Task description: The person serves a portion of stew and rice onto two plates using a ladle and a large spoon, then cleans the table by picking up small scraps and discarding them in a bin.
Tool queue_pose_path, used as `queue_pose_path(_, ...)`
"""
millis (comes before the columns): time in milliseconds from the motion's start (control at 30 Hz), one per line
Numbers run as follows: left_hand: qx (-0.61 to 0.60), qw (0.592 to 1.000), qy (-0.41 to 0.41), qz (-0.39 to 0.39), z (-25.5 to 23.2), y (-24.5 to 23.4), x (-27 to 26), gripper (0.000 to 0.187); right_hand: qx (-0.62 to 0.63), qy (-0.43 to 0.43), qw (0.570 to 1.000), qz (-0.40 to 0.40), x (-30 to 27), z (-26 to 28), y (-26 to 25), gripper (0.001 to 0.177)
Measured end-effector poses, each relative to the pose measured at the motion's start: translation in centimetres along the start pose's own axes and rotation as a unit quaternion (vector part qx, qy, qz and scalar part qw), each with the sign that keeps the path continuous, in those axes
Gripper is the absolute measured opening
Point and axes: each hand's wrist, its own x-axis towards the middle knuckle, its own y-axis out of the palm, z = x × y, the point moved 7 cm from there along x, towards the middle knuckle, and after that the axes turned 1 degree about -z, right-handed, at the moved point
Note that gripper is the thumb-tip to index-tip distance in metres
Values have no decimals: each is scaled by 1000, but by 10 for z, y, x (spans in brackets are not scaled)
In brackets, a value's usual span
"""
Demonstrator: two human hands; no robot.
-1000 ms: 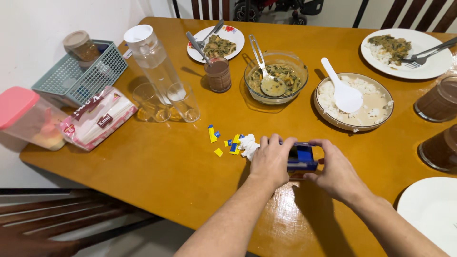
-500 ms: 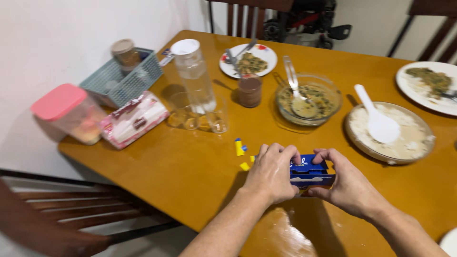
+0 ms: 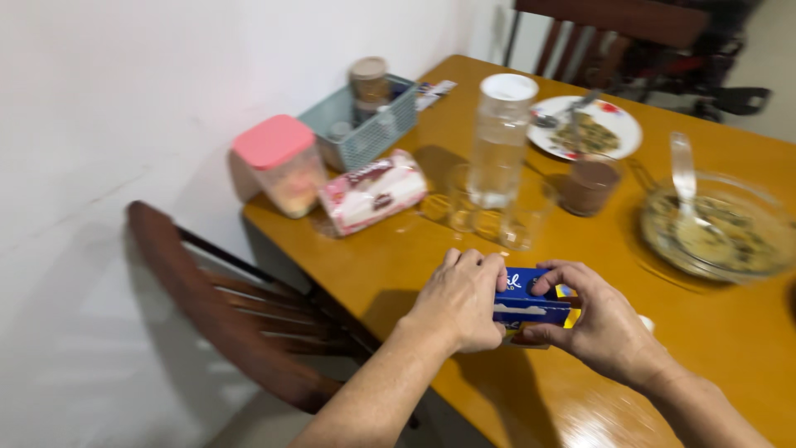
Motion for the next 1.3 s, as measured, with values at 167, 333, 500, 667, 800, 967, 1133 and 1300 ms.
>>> queue_pose_path(167,8,999,-36,4,57,-38,-10,49,-22,-69,997,18,37,43,44,55)
queue_pose_path(333,4,997,-75,-18,108,-61,-19,49,14,-83,995,47,67,71,89,60)
queue_pose_path(500,9,988,-129,-82,149,-105,-30,46,57,2,995,83,95,79,123,91)
queue_pose_path(667,19,976,-162,-145,182,-146,-32,48,77,-15,989,124,135,91,155,88)
queue_pose_path(800,12,966,-181,-187,197,-176,-23,51,118,-50,979,159,172,116,177,78)
queue_pose_path(967,-1,952,-207,-227,217,-213,-18,53,114,-127,971,168,210,152,186,63)
queue_pose_path(1133,0,940,-226,-256,228,-248,-11,52,108,-133,974,149,240,185,192,57)
queue_pose_path(1300,-48,932,-270,-237,260,-273,9,45,156,-150,973,76,281,208,200,61)
